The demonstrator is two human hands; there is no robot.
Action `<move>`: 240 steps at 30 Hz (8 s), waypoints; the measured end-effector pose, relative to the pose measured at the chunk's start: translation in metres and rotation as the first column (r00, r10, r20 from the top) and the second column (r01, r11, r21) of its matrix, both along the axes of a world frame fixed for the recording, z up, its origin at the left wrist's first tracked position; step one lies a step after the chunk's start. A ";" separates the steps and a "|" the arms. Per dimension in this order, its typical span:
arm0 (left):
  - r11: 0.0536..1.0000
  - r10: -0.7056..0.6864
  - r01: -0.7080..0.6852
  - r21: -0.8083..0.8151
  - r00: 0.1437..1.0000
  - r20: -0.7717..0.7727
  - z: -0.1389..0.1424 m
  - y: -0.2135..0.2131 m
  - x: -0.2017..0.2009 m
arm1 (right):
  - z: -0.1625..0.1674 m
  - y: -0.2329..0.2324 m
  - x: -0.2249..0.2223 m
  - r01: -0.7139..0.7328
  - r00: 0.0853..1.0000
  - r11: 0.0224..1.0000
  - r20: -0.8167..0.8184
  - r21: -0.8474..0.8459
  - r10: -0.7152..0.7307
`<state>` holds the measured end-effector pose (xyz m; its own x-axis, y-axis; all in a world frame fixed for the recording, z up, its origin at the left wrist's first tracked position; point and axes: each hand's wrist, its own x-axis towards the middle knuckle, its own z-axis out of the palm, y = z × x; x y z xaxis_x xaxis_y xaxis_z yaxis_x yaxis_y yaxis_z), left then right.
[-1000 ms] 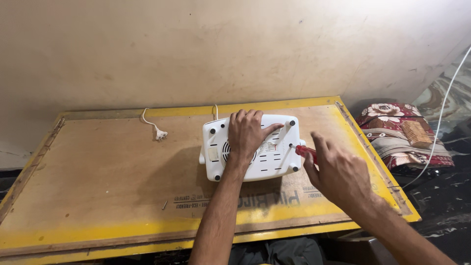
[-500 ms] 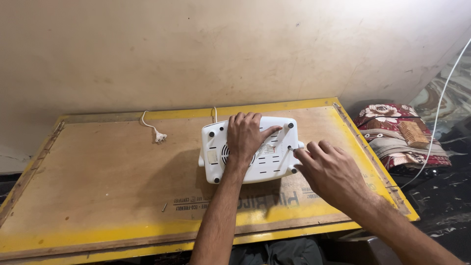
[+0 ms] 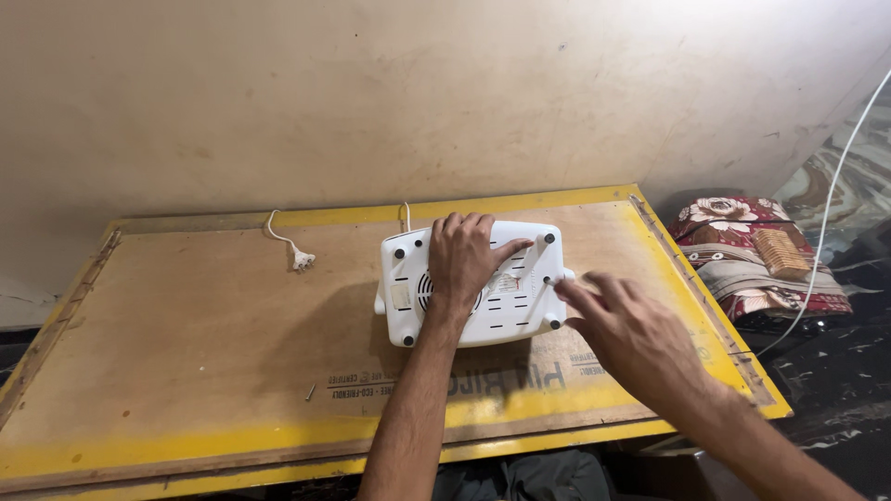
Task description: The person uses a red screwdriver to unscrew the screws holding the base cover of a small white electric fan, then separates the base from the housing to expose the motor and wiring. They then work on the internal wiring and components inside the open housing with both hands.
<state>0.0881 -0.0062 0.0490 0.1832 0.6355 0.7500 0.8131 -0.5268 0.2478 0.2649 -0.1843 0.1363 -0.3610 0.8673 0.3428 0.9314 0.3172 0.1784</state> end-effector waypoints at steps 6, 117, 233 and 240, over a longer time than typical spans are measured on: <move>1.000 -0.013 0.013 0.023 1.000 0.013 0.000 0.000 -0.001 | -0.002 -0.005 -0.014 0.367 0.930 0.880 0.137 -0.301 -0.341; 0.995 -0.068 0.065 -0.071 0.997 -0.047 -0.007 0.007 -0.009 | -0.134 0.144 0.005 -0.130 0.342 0.966 -0.905 0.222 0.254; 0.930 -0.182 -0.009 -0.368 0.857 -0.482 -0.010 0.011 0.007 | -0.176 0.157 0.066 0.014 0.071 0.987 -0.984 -0.161 -0.162; 0.964 -0.159 0.037 -0.263 0.873 -0.461 -0.019 0.001 -0.005 | -0.233 0.113 0.110 0.627 0.328 0.599 -0.529 -0.497 -0.783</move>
